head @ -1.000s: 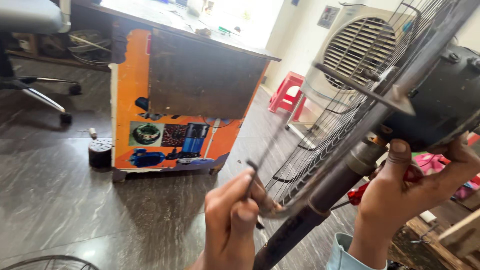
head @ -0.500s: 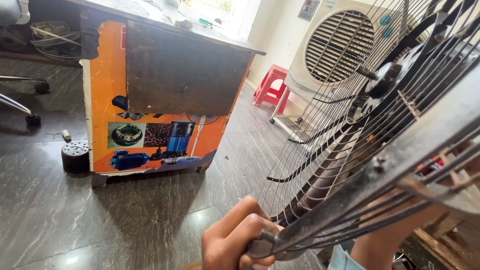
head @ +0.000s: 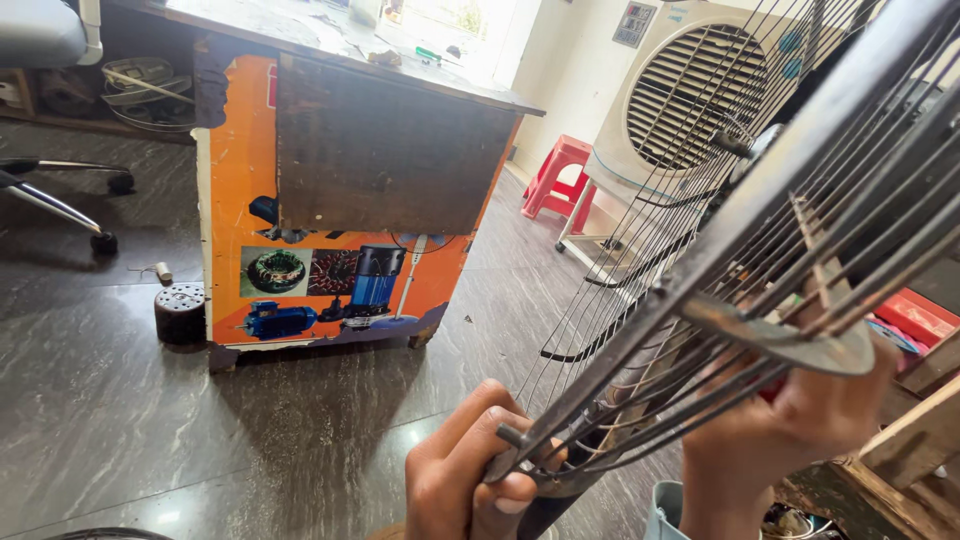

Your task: The person uses a screwdriver to loosen and remove screws from the fan cage, detaching it from the fan stand. They then reattach the cage and tighten the screws to secure it.

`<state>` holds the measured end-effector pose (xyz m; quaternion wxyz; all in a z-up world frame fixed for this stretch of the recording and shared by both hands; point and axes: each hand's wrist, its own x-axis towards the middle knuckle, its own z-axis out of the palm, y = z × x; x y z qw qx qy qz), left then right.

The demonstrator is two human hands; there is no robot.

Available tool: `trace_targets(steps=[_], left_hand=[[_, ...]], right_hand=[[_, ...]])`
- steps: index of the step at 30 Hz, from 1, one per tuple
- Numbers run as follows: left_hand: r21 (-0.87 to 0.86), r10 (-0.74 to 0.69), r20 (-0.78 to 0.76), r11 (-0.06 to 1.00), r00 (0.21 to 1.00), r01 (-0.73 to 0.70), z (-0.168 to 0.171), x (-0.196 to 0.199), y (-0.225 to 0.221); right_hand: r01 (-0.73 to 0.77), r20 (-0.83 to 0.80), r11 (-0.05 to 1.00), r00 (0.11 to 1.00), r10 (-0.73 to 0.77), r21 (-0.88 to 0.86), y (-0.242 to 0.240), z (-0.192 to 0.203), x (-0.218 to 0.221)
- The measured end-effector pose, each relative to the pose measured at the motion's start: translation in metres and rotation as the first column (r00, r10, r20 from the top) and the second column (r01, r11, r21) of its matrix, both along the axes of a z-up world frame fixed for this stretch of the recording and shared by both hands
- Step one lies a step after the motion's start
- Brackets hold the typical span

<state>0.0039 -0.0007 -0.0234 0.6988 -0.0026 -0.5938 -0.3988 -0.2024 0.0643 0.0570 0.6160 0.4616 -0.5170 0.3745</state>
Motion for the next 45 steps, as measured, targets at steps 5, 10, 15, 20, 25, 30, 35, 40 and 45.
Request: trace_targets(steps=[5, 10, 15, 20, 25, 30, 35, 40, 45], left_hand=[[-0.01, 0.037, -0.039, 0.999, 0.999, -0.037, 0.004, 0.001, 0.002], [0.002, -0.014, -0.059, 1.0, 0.998, 0.014, 0.011, 0.004, 0.005], [0.009, 0.018, -0.029, 1.0, 0.999, -0.017, 0.019, 0.009, 0.007], [0.04, -0.026, -0.033, 0.999, 0.999, 0.028, 0.031, 0.015, 0.012], [0.091, 0.393, -0.199, 0.919, 0.898, -0.383, 0.047, 0.019, 0.019], [-0.45, 0.9, -0.172, 0.289, 0.4, -0.845, 0.069, 0.026, 0.017], [-0.681, 0.987, -0.041, 0.087, 0.157, -0.727, 0.085, 0.003, 0.007], [-0.722, 0.999, 0.038, 0.022, -0.009, -0.692, 0.092, -0.03, -0.009], [-0.751, 0.996, -0.042, -0.08, -0.073, -0.655, 0.101, -0.065, -0.009]], right_hand=[[0.004, -0.075, 0.998, 0.997, 0.001, 0.066, -0.006, 0.007, 0.002], [0.034, -0.177, 0.995, 0.984, -0.016, 0.095, 0.0, 0.02, 0.0], [0.099, -0.145, 0.982, 0.986, -0.076, 0.163, 0.009, 0.029, -0.004], [0.086, -0.211, 0.985, 0.976, -0.054, 0.149, 0.008, 0.036, 0.003], [-0.225, 0.08, 0.956, 0.974, 0.214, 0.187, 0.02, 0.034, 0.014], [-0.434, 0.496, 0.898, 0.765, 0.411, -0.076, 0.007, 0.022, 0.001], [-0.574, 0.423, 0.819, 0.745, 0.516, 0.011, -0.003, 0.017, -0.031], [-0.508, 0.296, 0.856, 0.836, 0.462, 0.097, 0.001, 0.011, -0.028], [-0.522, 0.339, 0.844, 0.822, 0.458, 0.125, 0.016, 0.019, -0.001]])
